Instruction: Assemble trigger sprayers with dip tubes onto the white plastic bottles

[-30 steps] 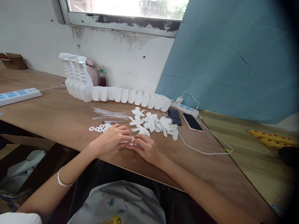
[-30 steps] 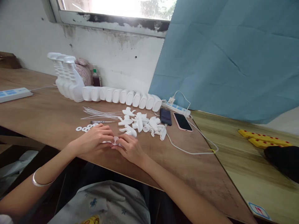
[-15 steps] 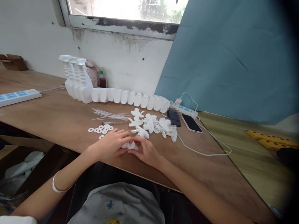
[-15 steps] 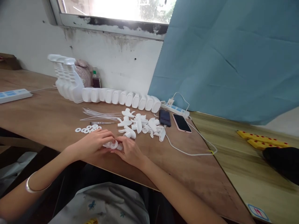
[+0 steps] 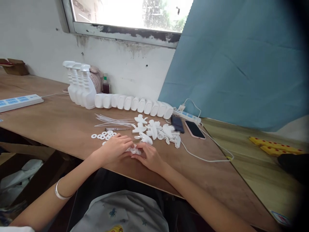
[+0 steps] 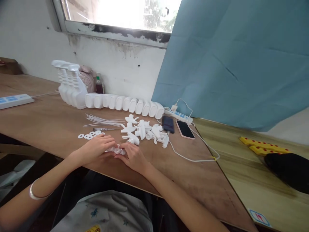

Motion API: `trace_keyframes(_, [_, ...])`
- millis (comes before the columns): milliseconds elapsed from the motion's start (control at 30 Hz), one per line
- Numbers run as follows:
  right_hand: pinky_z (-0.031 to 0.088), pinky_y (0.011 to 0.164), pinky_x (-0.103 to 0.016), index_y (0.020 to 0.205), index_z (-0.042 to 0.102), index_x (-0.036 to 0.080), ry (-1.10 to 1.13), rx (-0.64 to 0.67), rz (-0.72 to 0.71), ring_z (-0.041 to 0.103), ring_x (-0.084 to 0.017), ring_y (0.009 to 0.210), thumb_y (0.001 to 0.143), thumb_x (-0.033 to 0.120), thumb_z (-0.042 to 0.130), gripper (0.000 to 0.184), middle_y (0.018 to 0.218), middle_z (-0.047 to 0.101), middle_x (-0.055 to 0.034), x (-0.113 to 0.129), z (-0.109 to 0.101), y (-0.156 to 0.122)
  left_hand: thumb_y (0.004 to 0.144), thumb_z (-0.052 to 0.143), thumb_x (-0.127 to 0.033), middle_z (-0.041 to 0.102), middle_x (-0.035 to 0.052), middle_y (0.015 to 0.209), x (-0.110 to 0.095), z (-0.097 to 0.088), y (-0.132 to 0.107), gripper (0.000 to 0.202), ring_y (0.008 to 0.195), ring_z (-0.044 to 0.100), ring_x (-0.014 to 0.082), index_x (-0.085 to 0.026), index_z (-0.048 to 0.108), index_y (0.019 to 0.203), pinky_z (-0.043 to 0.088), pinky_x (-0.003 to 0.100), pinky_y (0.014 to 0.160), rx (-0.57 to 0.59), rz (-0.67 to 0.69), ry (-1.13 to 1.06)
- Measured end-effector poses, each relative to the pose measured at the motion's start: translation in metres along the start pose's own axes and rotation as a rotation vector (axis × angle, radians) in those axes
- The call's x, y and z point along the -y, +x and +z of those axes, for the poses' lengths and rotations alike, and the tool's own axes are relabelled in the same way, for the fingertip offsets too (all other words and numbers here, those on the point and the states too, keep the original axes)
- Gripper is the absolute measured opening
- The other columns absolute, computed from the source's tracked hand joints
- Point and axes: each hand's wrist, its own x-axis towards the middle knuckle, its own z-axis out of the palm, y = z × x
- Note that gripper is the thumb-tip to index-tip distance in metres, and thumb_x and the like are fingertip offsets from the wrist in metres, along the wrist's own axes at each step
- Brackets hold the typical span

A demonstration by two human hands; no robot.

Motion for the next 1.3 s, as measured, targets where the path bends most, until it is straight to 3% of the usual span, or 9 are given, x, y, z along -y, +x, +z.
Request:
trace_keyframes(433, [0.047,0.071,-0.032,0.097,0.050,0.018,-0.088,0.077,-0.047,0.057,-0.019,0.079,0.084,0.047,0.055,0.032,0.089,0.061,-0.0069,-0.003,-0.004,0.004,0.088,0.041,-0.041,0.058,0.0030,0.074,0.010,0.009,-0.002,0.032,0.067,0.051,0.0137,-0.014,0.056,0.079,0.035,0.025,0.065,-0.049,0.068,-0.112])
trace_keyframes(700, [0.045,0.071,-0.032,0.094,0.055,0.018,-0.146,0.075,-0.051,0.056,-0.019,0.079,0.087,0.043,0.054,0.025,0.087,0.061,-0.0065,-0.006,-0.003,0.005,0.090,0.041,-0.038,0.060,0.0027,0.080,0.011,0.005,0.001,0.030,0.074,0.054,0.0143,-0.016,0.059,0.079,0.034,0.025,0.069,0.051,-0.010,-0.191])
trace_keyframes(867, [0.045,0.073,-0.032,0.095,0.055,0.018,-0.161,0.082,-0.057,0.056,-0.019,0.079,0.088,0.040,0.054,0.023,0.089,0.061,-0.0068,-0.006,-0.004,0.004,0.089,0.043,-0.040,0.061,0.0021,0.077,0.008,0.004,0.002,0.030,0.071,0.055,0.0148,-0.015,0.058,0.078,0.034,0.027,0.068,0.044,-0.048,-0.143])
trace_keyframes(1067, [0.044,0.072,-0.031,0.095,0.054,0.018,-0.171,0.101,-0.017,0.056,-0.019,0.079,0.089,0.033,0.053,0.017,0.086,0.061,-0.0061,-0.006,-0.004,0.003,0.089,0.045,-0.034,0.065,0.0046,0.086,0.003,0.007,0.004,0.024,0.080,0.060,0.0169,-0.015,0.059,0.091,0.037,0.028,0.072,0.023,-0.102,-0.179])
trace_keyframes(1300, [0.044,0.067,-0.029,0.087,0.053,0.018,-0.132,0.080,0.003,0.055,-0.018,0.072,0.089,0.035,0.052,0.018,0.079,0.061,-0.0046,0.000,-0.002,0.003,0.088,0.047,-0.025,0.064,0.0048,0.086,-0.002,0.002,0.005,0.016,0.079,0.058,0.0183,-0.015,0.060,0.089,0.040,0.029,0.070,0.106,-0.141,-0.168])
